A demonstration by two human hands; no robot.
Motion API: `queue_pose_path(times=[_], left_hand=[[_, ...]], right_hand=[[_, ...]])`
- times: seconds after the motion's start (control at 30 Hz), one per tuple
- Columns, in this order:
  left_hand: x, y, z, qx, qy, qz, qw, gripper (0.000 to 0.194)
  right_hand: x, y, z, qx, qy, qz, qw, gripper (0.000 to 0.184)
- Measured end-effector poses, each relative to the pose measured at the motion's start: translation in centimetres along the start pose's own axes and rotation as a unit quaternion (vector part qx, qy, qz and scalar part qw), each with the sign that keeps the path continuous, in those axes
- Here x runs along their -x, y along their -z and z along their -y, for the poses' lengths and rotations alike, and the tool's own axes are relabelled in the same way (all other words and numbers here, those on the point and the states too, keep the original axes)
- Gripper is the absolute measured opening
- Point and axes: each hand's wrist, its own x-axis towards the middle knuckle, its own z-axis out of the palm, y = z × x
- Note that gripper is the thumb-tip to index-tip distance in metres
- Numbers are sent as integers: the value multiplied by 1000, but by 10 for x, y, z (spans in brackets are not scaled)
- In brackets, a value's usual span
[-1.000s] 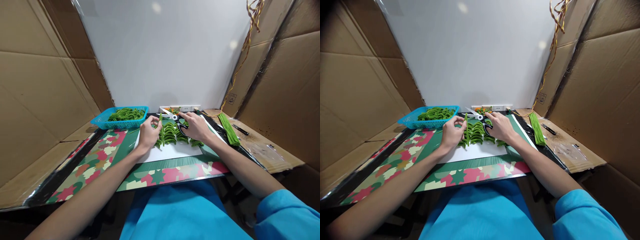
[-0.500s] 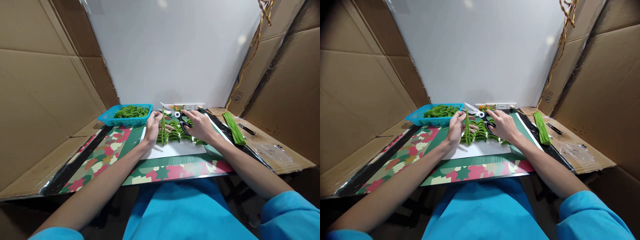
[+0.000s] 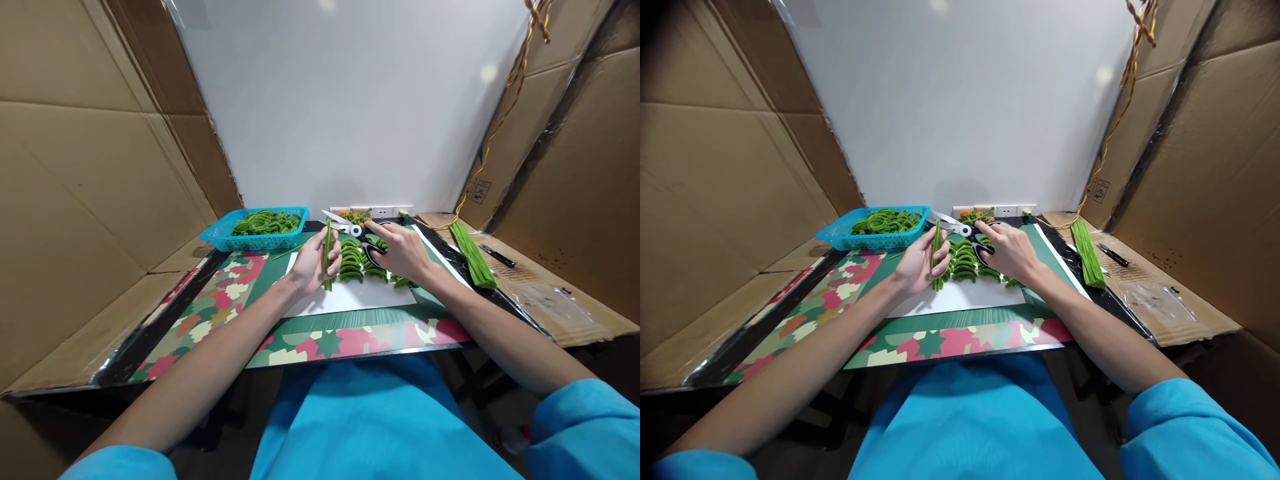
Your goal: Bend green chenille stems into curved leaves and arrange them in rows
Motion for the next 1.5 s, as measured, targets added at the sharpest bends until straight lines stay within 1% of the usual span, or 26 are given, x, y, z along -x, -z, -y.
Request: queue_pose_path(times=[0.17,0.27,0.53,0.67,0.77,0.97,1.07,1.2,1.3,1.5], left_hand=[[-1,-1,4,-17,-20,-5,1000,37],[-2,-3,7,-32,-31,-4,999,38],[0,-7,5,-55,-56,-8,997,38],[-1,-7,7,-67,-56,-7,996,39],[-2,-7,9,-77,-62,-6,995,41],[-4,-4,14,-110,-83,-15,990,48],[-4,-1,17,-132,-104,-36,985,51],[-6,4,20,-158,-124,-66,977,49],[-6,6,19,-164,-129,-78,975,49],[-6,5,14,-158,-143,-81,974,48]], right_hand=[[-1,-1,-1,-13,6,26,1000,59],[0,-1,0,-19,2,30,999,59],[2,-1,7,-15,-15,8,1000,58],[1,-1,4,-18,2,-23,1000,59],[1,-1,4,-24,11,-29,999,60],[3,-1,7,-14,5,-18,1000,61],[4,-3,9,-9,-1,-14,1000,60],[7,-8,11,-2,-5,-5,1000,61],[7,-9,13,12,-10,3,1000,59],[6,-8,16,25,-16,37,999,56]])
